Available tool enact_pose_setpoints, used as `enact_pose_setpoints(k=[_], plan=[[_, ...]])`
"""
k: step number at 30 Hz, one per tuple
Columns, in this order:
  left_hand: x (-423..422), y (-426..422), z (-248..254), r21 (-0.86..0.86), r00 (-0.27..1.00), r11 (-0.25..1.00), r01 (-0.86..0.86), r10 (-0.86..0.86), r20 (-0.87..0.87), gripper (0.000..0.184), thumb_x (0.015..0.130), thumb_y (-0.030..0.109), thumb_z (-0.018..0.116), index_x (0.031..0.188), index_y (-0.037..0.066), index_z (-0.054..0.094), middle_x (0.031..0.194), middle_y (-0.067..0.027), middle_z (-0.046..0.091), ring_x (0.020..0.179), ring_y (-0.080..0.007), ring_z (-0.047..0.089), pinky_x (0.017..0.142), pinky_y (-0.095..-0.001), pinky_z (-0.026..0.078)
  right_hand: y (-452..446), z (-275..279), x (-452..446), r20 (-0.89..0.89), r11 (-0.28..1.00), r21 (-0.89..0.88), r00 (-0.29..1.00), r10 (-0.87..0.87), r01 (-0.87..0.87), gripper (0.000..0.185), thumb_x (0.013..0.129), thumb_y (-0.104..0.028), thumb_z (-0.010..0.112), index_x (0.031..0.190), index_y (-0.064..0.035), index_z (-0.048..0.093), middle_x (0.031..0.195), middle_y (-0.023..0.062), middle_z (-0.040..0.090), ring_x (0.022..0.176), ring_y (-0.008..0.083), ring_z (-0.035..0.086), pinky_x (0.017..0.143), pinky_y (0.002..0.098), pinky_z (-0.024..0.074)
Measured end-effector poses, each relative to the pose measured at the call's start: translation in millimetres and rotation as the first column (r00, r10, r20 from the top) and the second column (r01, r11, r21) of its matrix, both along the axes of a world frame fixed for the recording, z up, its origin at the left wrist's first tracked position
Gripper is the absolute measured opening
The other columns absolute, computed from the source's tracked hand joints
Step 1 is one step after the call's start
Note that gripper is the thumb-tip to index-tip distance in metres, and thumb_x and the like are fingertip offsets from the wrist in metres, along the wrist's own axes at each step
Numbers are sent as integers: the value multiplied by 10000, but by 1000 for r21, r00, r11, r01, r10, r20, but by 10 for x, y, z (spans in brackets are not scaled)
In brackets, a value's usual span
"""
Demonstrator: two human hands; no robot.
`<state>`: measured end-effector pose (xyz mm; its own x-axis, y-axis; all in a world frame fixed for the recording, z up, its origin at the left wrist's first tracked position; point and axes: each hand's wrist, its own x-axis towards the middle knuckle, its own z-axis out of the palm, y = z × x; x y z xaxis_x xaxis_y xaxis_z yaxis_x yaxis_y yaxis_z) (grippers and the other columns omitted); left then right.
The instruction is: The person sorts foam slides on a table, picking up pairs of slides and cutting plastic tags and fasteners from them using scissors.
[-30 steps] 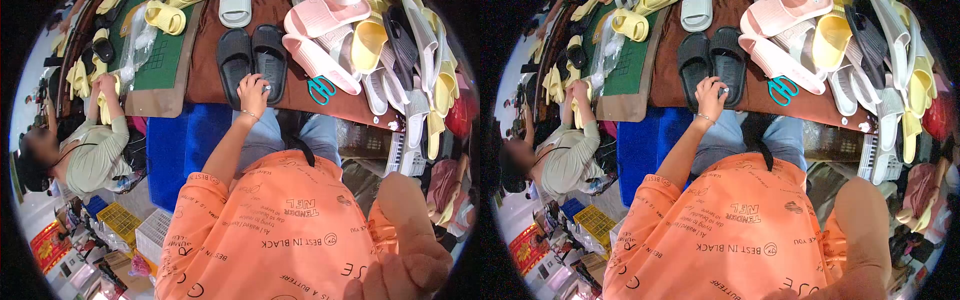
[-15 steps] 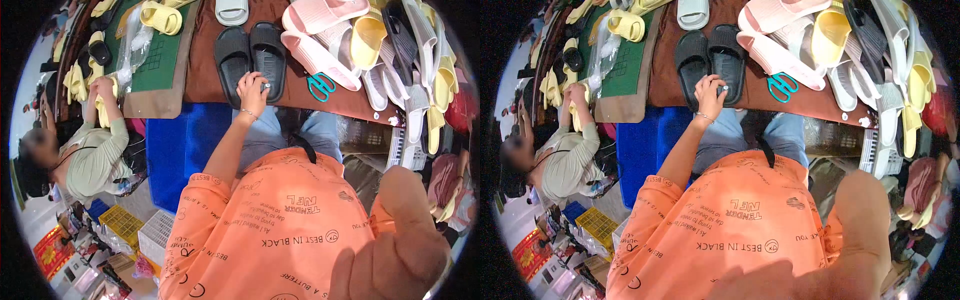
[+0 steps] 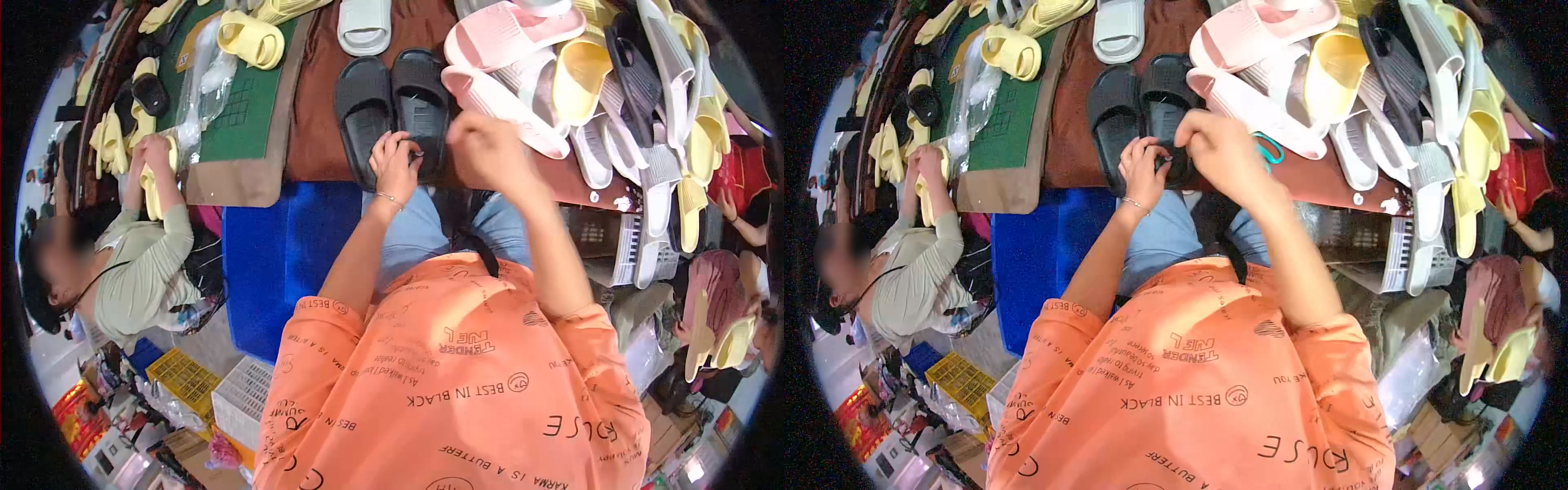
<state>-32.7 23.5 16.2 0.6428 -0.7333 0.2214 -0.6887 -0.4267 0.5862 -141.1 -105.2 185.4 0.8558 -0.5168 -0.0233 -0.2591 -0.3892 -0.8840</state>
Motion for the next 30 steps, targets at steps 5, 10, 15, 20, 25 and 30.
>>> enact_pose_setpoints(k=[5, 10, 15, 20, 25, 30], plan=[[14, 15, -5, -40, 999, 999, 33, -34, -7, 350, 676, 77, 663, 994, 121, 522, 1196, -61, 437, 1196, -309, 308, 959, -436, 236, 100, -1427, 159, 51, 983, -184, 999, 20, -10, 162, 727, -64, 595, 883, -36, 630, 878, 133, 592, 881, 315, 558, 773, 382, 451], [44, 46, 8, 27, 1000, 1000, 3, -2, -10, 637, 652, 153, 708, 1192, 64, 383, 1366, -164, 233, 1238, -368, 223, 990, -460, 200, 200, -1621, 197, 84, 947, -309, 994, -66, 89, 139, 676, -73, 651, 814, -53, 647, 832, 92, 593, 829, 292, 535, 746, 366, 444], [192, 44, 63, 375, 996, 923, -91, 83, 37, 1098, 615, 500, 705, 1384, 6, 97, 1442, -213, 45, 1312, -424, 47, 1019, -565, 47, 225, -1676, 186, 139, 936, -328, 987, -83, 125, 131, 681, -90, 667, 809, -57, 667, 809, 77, 595, 828, 262, 550, 741, 354, 443], [315, 40, 25, 561, 992, 826, 50, 25, -126, 1226, 584, 629, 650, 1397, 27, -41, 1449, -218, -83, 1323, -417, -102, 1024, -557, -49, 238, -1713, 216, 110, 941, -302, 986, -124, 152, 93, 678, -97, 673, 767, -71, 673, 777, 67, 586, 803, 247, 548, 721, 342, 443], [325, 41, 6, 544, 996, 839, 34, 19, -91, 1221, 580, 620, 655, 1399, 29, -30, 1451, -218, -61, 1327, -415, -72, 1029, -557, -15, 247, -1683, 286, 54, 948, -252, 981, -188, 195, 85, 651, -142, 687, 697, -85, 644, 764, 61, 580, 787, 261, 545, 708, 363, 448], [415, 2, 26, 560, 997, 827, 61, -24, -74, 1202, 596, 607, 653, 1397, 26, -29, 1454, -203, -30, 1329, -407, -43, 1038, -532, -9, 214, -1631, 298, -8, 955, -259, 988, -152, 145, 81, 680, -138, 675, 715, -73, 644, 744, 69, 567, 766, 252, 555, 680, 359, 447]])
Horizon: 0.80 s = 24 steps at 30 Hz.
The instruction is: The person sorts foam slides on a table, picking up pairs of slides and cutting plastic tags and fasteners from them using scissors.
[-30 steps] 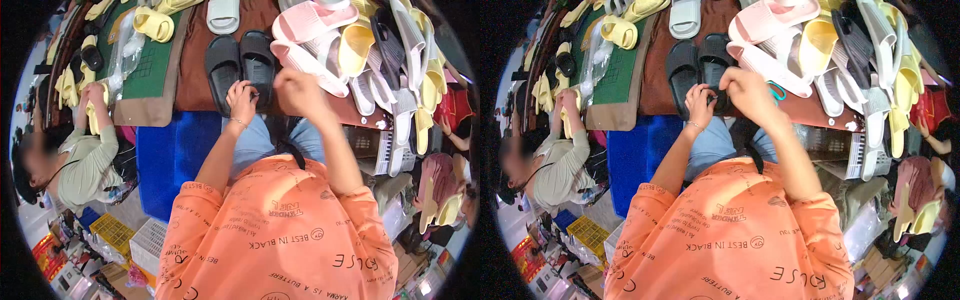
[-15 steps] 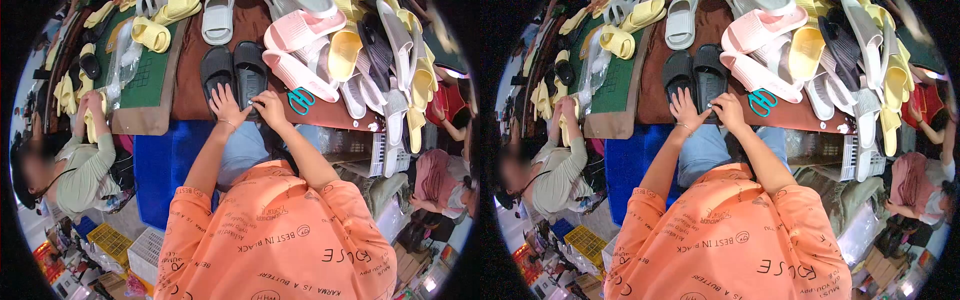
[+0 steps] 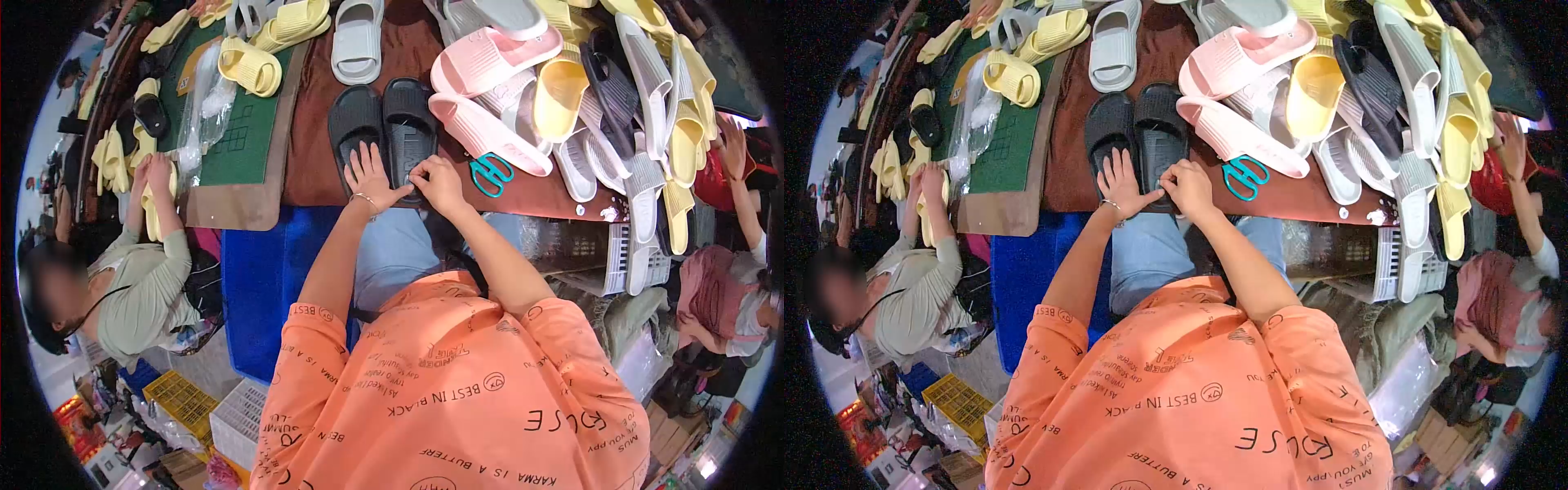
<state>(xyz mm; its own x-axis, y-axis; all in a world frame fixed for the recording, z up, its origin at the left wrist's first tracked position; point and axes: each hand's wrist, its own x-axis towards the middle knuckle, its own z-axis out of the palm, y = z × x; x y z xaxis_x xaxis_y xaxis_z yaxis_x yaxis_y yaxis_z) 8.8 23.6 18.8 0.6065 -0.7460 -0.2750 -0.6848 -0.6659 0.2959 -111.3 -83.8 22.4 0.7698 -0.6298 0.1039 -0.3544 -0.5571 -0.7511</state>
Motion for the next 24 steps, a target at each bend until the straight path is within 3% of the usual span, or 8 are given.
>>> enact_pose_setpoints(k=[4, 8, 24], plan=[[21, 7, -22, -3, 1000, 1000, 2, -2, -13, 1197, 604, 612, 644, 1399, 38, -42, 1457, -195, -35, 1330, -405, -43, 1038, -530, -3, 5, -7, -17, 17, 1000, -2, 1000, 9, -9, 87, 700, -153, 659, 727, -72, 641, 771, 66, 566, 807, 260, 548, 706, 364, 438], [82, 11, -176, -90, 999, 995, -38, 36, -22, 989, 715, 495, 594, 1408, 65, 35, 1462, -176, 17, 1331, -399, -13, 1039, -535, 17, 8, -34, -35, 77, 1000, -13, 997, 8, -7, 73, 685, -133, 662, 707, -72, 628, 761, 73, 565, 773, 273, 535, 695, 378, 435], [71, 33, -141, -82, 1000, 996, -23, 22, -6, 987, 701, 436, 621, 1410, 69, 40, 1462, -173, 23, 1335, -381, -2, 1050, -506, 8, -12, -34, -65, 107, 998, 24, 993, 53, -55, 79, 691, -117, 669, 737, -66, 630, 793, 81, 559, 811, 281, 518, 722, 373, 423]])
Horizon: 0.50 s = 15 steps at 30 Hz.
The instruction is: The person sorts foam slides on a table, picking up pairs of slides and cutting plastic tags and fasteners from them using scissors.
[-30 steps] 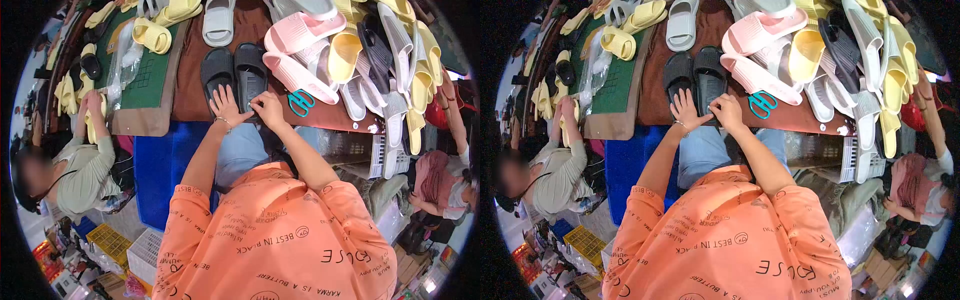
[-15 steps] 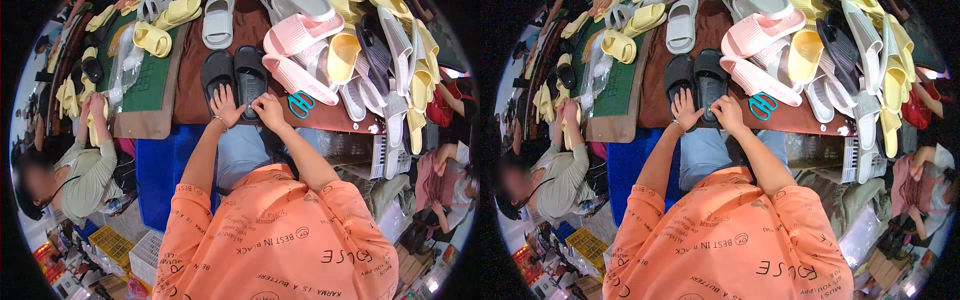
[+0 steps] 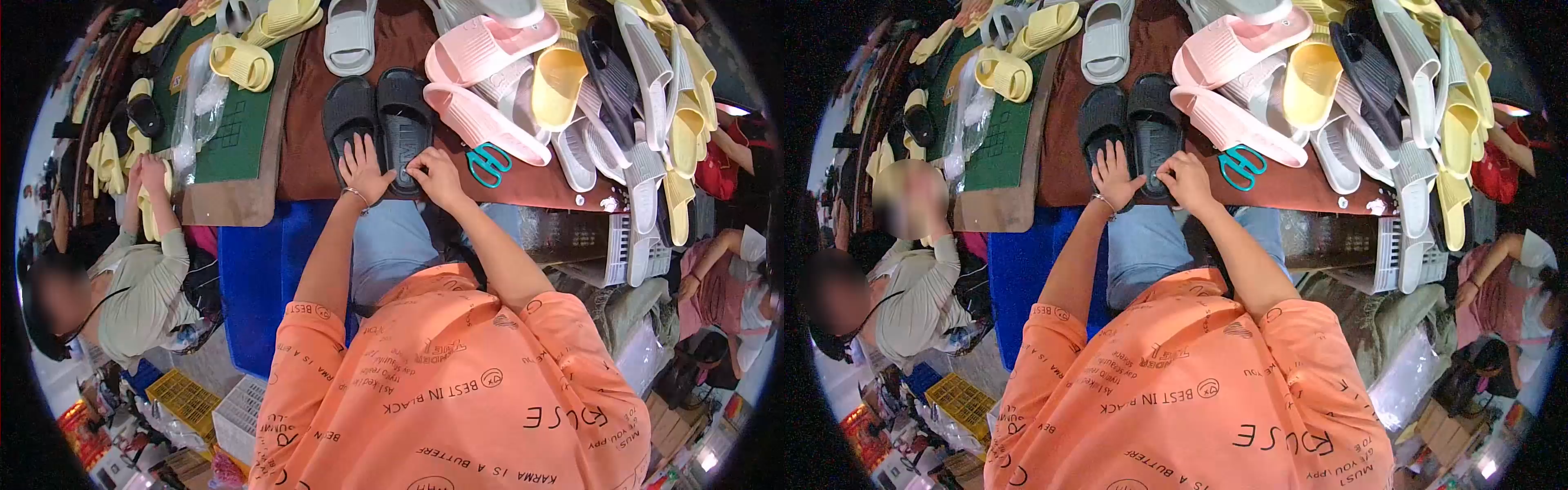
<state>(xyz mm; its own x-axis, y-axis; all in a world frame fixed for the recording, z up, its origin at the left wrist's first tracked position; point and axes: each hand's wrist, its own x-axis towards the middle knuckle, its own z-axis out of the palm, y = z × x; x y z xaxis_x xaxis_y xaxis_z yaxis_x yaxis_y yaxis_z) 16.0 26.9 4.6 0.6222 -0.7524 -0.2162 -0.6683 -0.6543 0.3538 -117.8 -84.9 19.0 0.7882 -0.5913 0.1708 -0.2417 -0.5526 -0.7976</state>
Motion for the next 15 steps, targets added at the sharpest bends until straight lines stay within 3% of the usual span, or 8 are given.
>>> enact_pose_setpoints(k=[6, 8, 10, 11, 12, 15], plan=[[-22, -10, 43, -3, 1000, 1000, -4, 4, -4, 998, 701, 432, 628, 1410, 64, 29, 1465, -175, 13, 1338, -382, -16, 1048, -508, 13, -13, 21, -25, -8, 1000, 13, 1000, 19, -19, 95, 699, -139, 664, 729, -62, 617, 803, 84, 560, 833, 278, 523, 739, 367, 425], [-18, -6, -95, -5, 996, 1000, 12, -12, 94, 1005, 691, 450, 639, 1407, 47, 60, 1464, -185, 25, 1337, -389, 8, 1040, -527, 58, -64, -112, -14, 60, 996, -62, 996, 66, -62, 112, 695, -148, 660, 727, -55, 606, 797, 89, 564, 827, 287, 535, 731, 367, 431], [-23, -55, 191, 117, 999, 993, 17, -20, 25, 1003, 698, 457, 623, 1402, 28, 50, 1465, -184, 12, 1339, -382, -3, 1046, -532, 40, -54, 4, 6, 35, 995, -7, 994, 103, -103, 98, 692, -127, 659, 734, -53, 612, 779, 91, 570, 802, 289, 543, 724, 374, 432], [-28, -28, 90, 74, 1000, 997, 5, -6, 20, 1009, 703, 464, 616, 1402, 27, 36, 1464, -182, 5, 1339, -385, -17, 1049, -527, 21, -56, -62, 5, 45, 993, -66, 994, 98, -95, 79, 692, -107, 657, 733, -56, 613, 779, 87, 571, 802, 288, 540, 722, 366, 428], [-46, 0, -3, -74, 999, 997, 2, 2, 54, 1006, 685, 442, 646, 1397, 23, 72, 1452, -201, 62, 1324, -403, 42, 1041, -525, 53, -43, -72, -1, 59, 995, -60, 995, 80, -77, 73, 693, -94, 656, 735, -59, 607, 782, 83, 570, 807, 284, 535, 719, 361, 421], [-54, -10, -8, -52, 1000, 999, -14, 16, 26, 1005, 694, 428, 631, 1400, 27, 39, 1459, -187, 32, 1333, -385, 16, 1050, -507, 37, 8, -43, -2, 46, 998, -47, 998, 44, -42, 78, 701, -67, 643, 749, -51, 584, 791, 83, 559, 797, 276, 517, 721, 362, 407]])
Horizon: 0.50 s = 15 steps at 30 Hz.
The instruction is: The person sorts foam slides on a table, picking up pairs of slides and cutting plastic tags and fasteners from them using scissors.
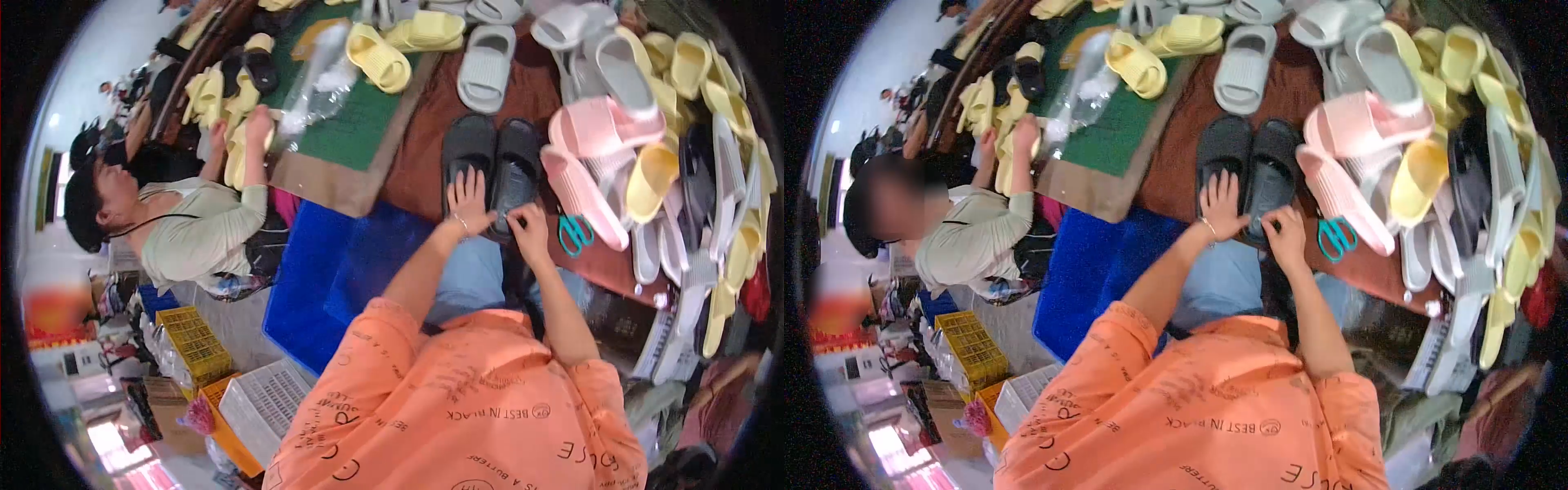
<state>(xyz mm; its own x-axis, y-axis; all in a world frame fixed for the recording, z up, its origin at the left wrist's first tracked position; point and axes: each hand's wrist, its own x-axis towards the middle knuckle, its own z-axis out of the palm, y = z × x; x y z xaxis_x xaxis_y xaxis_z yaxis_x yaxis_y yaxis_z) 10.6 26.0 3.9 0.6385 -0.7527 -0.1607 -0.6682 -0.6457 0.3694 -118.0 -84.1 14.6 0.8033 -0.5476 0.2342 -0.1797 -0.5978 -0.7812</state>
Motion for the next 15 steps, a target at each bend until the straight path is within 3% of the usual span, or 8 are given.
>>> enact_pose_setpoints(k=[2, 4, 5, 8, 9, 15], plan=[[-21, -7, 63, 36, 1000, 999, -9, 9, 6, 1020, 697, 450, 626, 1405, 36, 19, 1465, -175, 17, 1340, -372, -3, 1052, -507, 32, -2, -13, 9, 37, 999, -32, 999, 9, -8, 103, 687, -44, 650, 754, -39, 572, 796, 93, 555, 783, 279, 510, 727, 358, 405], [-47, -26, 90, 63, 1000, 998, -25, 25, -8, 1001, 706, 457, 615, 1404, 39, 33, 1466, -166, 27, 1337, -376, 22, 1048, -516, 56, 22, 38, -13, -10, 996, 73, 998, -56, 57, 253, 650, -20, 668, 880, -58, 571, 775, 80, 522, 768, 264, 497, 721, 344, 406], [-50, -13, 124, 34, 999, 999, -20, 22, -49, 1010, 704, 425, 641, 1403, 27, 30, 1465, -179, -6, 1337, -377, 3, 1057, -495, 10, 29, 38, -12, 3, 994, 87, 997, -71, 70, 308, 643, -21, 671, 928, -62, 562, 763, 75, 514, 769, 258, 496, 718, 345, 404], [-54, -4, 147, 51, 996, 999, -19, 24, -90, 974, 731, 415, 615, 1403, 34, 23, 1468, -165, -8, 1341, -375, -12, 1056, -503, 29, -12, -17, -32, 3, 999, -41, 1000, 6, -6, 212, 645, -34, 681, 840, -57, 601, 748, 74, 513, 754, 256, 490, 695, 342, 398], [-47, -2, 79, 34, 997, 999, -14, 17, -80, 981, 722, 425, 617, 1404, 37, 28, 1468, -164, -7, 1339, -382, -7, 1052, -508, 41, 0, 0, -27, 8, 1000, 29, 1000, -5, 5, 175, 649, -34, 681, 809, -54, 614, 754, 77, 523, 756, 262, 492, 699, 346, 399], [-76, 3, 168, 0, 997, 999, -32, 32, -64, 956, 723, 424, 591, 1404, 37, 43, 1464, -170, 18, 1337, -374, -2, 1053, -499, 21, -14, -18, -16, 46, 999, 38, 999, 3, -4, 115, 648, -42, 679, 747, -62, 626, 754, 74, 545, 762, 247, 512, 698, 341, 409]])
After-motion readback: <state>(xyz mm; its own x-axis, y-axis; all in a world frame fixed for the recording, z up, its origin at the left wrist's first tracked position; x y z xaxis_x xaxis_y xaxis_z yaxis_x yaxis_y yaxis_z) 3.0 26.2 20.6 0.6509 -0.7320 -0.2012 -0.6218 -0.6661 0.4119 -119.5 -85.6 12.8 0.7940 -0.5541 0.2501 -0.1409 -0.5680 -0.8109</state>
